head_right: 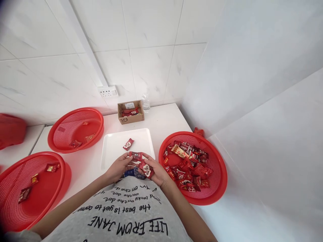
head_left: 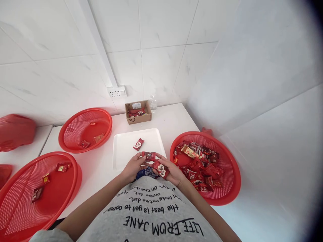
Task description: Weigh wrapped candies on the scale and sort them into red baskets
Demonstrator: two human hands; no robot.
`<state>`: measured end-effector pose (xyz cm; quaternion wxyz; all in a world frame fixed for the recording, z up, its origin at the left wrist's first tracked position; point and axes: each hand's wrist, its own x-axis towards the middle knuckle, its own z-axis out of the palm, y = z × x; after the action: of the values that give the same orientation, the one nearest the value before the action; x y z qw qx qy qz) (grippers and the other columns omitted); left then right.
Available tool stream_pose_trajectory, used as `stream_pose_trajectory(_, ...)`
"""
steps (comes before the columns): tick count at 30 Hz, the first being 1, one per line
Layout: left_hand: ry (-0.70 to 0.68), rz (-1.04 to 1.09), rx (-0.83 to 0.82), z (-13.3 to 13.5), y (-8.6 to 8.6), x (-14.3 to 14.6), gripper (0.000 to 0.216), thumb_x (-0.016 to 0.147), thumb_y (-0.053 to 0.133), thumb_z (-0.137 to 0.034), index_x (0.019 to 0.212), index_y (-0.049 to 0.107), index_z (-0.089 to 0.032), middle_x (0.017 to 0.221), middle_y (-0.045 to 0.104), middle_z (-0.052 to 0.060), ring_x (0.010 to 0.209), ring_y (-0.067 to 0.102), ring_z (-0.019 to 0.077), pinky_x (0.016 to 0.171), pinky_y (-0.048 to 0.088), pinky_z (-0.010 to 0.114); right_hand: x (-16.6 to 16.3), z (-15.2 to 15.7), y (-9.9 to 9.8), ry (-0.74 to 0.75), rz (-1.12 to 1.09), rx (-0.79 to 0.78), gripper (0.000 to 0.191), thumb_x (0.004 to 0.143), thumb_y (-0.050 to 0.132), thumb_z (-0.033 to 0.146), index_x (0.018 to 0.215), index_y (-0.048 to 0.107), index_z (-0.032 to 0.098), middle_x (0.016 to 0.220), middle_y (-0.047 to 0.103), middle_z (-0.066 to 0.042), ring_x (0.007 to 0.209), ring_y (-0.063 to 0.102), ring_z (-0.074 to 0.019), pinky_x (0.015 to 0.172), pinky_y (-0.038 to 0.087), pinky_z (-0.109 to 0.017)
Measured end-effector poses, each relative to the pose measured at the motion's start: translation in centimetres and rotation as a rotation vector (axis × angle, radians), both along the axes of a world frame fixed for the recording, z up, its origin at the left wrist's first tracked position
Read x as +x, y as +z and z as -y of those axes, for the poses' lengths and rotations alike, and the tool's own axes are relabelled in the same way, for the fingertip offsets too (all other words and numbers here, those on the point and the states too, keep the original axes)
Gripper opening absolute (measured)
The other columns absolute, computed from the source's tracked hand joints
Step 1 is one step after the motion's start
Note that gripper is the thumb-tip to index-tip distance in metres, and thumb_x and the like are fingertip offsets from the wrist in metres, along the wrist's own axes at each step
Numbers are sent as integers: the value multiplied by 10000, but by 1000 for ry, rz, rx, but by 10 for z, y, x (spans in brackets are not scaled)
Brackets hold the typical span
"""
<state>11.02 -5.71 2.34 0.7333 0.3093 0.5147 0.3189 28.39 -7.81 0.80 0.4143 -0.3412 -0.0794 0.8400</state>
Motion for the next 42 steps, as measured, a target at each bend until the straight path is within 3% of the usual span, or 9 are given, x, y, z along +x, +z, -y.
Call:
stream_pose_trajectory(2, 130, -10, -94, -1, -3, -2, 356, 775, 586, -309, 1089, 479, -178, 1069, 610, 109, 819, 618, 154, 757, 472, 281, 0, 0, -1, -51, -13, -35, 393, 732, 626, 151, 1105, 513, 203, 1019, 640, -63, 857, 645, -165, 687, 544, -279)
stream_pose_trajectory(4, 233, -15, -174, -1, -4, -3, 568, 756, 613, -268, 1243, 329, -207, 1152, 567, 123, 856, 622, 164, 783, 480, 303, 0, 0, -2, -78, -12, -45, 422, 692, 645, 96, 1081, 518, 201, 1028, 635, -60, 905, 635, -167, 740, 532, -284)
stream_pose_trajectory(6, 262, -37, -185, 2, -3, -1, 713, 745, 628, -258, 1314, 199, -235, 1173, 554, 127, 851, 629, 169, 780, 486, 318, 0, 1, -3, -75, -6, -29, 483, 654, 658, 59, 1091, 514, 207, 1068, 620, -63, 950, 619, -172, 785, 515, -297)
stream_pose_trajectory(13, -160, 143, -175, 13, 3, 10, 425, 768, 596, -393, 1098, 476, -154, 792, 667, 75, 704, 651, 178, 693, 485, 303, -2, 2, -3, 55, 24, 124, 595, 610, 674, 91, 1149, 498, 272, 1314, 459, -51, 993, 579, -178, 799, 497, -336)
stream_pose_trajectory(18, -158, 130, -251, 14, 3, 10, 475, 717, 663, -302, 1118, 450, -161, 763, 680, 76, 691, 665, 204, 675, 491, 317, -8, 3, -11, 176, 181, 205, 583, 578, 669, 125, 1114, 526, 305, 1374, 376, -13, 970, 570, -177, 786, 476, -335)
stream_pose_trajectory(24, -86, 104, -244, 11, 1, 6, 282, 697, 673, -234, 924, 530, -146, 746, 677, 63, 648, 654, 170, 696, 498, 293, -11, 1, -22, 182, 284, 251, 618, 534, 665, 148, 1119, 512, 276, 1201, 521, -16, 910, 561, -156, 770, 444, -294)
stream_pose_trajectory(30, -95, 63, -249, 10, -8, 5, 219, 695, 677, -296, 788, 544, -148, 675, 655, 43, 602, 628, 154, 650, 498, 287, -10, 2, -16, 254, 298, 236, 658, 536, 668, 147, 1154, 481, 274, 1169, 530, -17, 836, 571, -138, 756, 446, -301)
stream_pose_trajectory(37, 169, -80, -173, 1, -15, -13, 184, 729, 640, -315, 739, 530, -168, 627, 602, -9, 558, 564, 87, 558, 449, 188, -10, 3, -18, 198, 201, 107, 649, 493, 735, 191, 1085, 477, 262, 1242, 463, -56, 959, 581, -210, 823, 453, -403)
stream_pose_trajectory(42, 428, -125, -220, -12, -15, -32, 104, 789, 562, -210, 715, 497, -175, 612, 581, -9, 518, 548, 77, 545, 449, 189, -9, 2, -24, 168, 207, 69, 672, 472, 750, 184, 1081, 477, 253, 1287, 422, -92, 998, 571, -226, 840, 453, -417)
